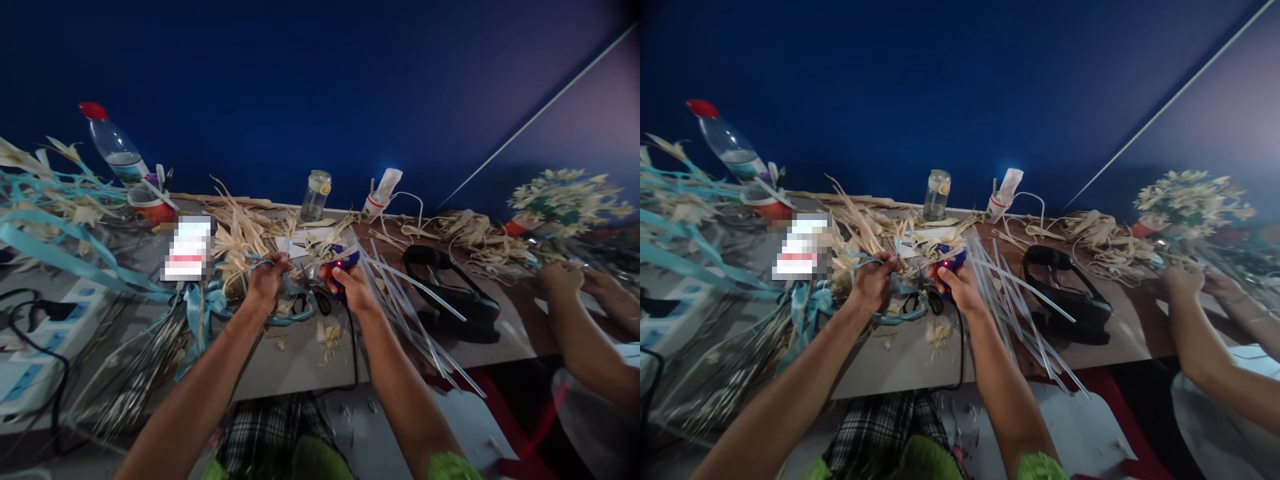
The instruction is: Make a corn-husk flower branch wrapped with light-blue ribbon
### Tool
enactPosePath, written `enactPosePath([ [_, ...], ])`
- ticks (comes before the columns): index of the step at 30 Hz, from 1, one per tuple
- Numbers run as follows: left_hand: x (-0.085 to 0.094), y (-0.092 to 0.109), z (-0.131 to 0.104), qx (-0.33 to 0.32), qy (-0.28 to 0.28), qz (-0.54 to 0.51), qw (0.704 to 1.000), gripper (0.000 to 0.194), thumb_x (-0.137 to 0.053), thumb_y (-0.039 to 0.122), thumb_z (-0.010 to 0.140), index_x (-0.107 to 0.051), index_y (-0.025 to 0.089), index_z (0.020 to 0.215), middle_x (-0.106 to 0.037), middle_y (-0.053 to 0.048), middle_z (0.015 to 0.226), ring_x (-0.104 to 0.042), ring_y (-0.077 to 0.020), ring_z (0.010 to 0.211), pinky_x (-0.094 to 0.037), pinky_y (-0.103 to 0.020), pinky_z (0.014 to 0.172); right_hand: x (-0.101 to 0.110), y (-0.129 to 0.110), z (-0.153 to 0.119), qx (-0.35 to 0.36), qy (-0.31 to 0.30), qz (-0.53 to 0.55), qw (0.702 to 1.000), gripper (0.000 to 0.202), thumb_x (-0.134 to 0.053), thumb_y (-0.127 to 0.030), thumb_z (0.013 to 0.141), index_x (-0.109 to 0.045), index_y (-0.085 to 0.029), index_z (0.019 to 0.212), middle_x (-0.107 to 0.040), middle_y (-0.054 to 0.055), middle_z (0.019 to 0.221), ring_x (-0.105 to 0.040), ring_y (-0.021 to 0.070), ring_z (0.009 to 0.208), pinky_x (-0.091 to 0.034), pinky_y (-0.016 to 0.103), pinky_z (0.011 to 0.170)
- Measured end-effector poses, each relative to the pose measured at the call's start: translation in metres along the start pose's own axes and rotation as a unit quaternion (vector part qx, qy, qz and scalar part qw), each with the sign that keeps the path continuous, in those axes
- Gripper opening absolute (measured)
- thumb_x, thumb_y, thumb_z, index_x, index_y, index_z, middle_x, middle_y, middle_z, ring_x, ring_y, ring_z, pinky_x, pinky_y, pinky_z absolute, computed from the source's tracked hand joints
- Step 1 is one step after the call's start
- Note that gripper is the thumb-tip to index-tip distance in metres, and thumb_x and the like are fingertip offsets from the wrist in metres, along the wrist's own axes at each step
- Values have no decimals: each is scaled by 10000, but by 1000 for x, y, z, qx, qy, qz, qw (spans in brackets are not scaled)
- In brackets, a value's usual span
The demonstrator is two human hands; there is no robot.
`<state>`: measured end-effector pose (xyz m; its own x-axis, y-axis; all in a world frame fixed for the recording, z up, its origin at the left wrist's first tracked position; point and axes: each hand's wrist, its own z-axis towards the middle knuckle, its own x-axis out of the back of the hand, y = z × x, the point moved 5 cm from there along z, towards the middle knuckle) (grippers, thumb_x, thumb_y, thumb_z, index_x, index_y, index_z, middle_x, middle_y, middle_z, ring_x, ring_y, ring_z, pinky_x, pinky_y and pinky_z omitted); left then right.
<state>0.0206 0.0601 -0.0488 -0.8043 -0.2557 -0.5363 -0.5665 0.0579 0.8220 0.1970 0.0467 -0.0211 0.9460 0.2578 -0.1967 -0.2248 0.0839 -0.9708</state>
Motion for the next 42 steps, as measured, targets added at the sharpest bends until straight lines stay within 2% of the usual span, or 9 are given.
enactPosePath([
  [7, -4, 3, -4, 68, -35, -45, 996, 163, -683, 177, 619, -575, 116, 725, -532, 26, 522, -516, -65, 488, -385, -159, 480, -5, 0, 0, 2, -24, -105, 994, 281, -545, -436, 782, -584, -157, 785, -580, 21, 754, -429, 69, 489, -313, 227, 466],
  [13, -7, -1, -4, 113, -51, -111, 986, 20, -598, 107, 716, -580, 107, 724, -502, 36, 510, -470, -38, 422, -495, -202, 574, -7, -1, -1, 18, -23, -147, 989, 296, -517, -450, 799, -569, -158, 778, -554, 10, 709, -430, 78, 505, -324, 233, 489],
  [17, -10, 1, -7, 129, -57, -145, 979, 53, -569, 96, 746, -575, 101, 694, -495, 37, 501, -411, -16, 388, -529, -235, 638, -9, -1, -1, 35, -27, -170, 984, 304, -491, -449, 819, -564, -157, 777, -518, -2, 635, -425, 86, 506, -328, 235, 502],
  [21, -12, 0, -8, 146, -76, -152, 975, 41, -569, 108, 751, -584, 94, 716, -489, 43, 501, -355, -2, 361, -543, -264, 672, -12, -3, -1, 45, -33, -155, 986, 281, -493, -431, 820, -546, -160, 767, -503, -1, 659, -417, 81, 498, -316, 237, 491],
  [29, -10, -1, -9, 159, -69, -159, 972, 57, -532, 79, 758, -589, 85, 757, -487, 43, 512, -331, 3, 361, -546, -300, 715, -11, -6, -3, 39, -15, -133, 990, 318, -488, -459, 813, -523, -165, 698, -455, -18, 579, -403, 84, 483, -308, 244, 494],
  [34, -12, -1, -10, 171, -59, -159, 971, 66, -529, 70, 747, -589, 94, 734, -467, 48, 504, -298, 7, 353, -545, -287, 710, -11, -6, -4, 40, -5, -133, 990, 328, -484, -478, 811, -538, -168, 718, -473, -12, 600, -414, 89, 494, -318, 248, 507],
  [42, -15, 2, -11, 153, -92, -157, 971, 6, -582, 102, 734, -579, 103, 739, -470, 53, 530, -290, 12, 367, -535, -232, 645, -10, 4, -1, 32, -10, -182, 983, 340, -478, -494, 813, -541, -175, 713, -469, -13, 558, -414, 101, 493, -323, 248, 500],
])
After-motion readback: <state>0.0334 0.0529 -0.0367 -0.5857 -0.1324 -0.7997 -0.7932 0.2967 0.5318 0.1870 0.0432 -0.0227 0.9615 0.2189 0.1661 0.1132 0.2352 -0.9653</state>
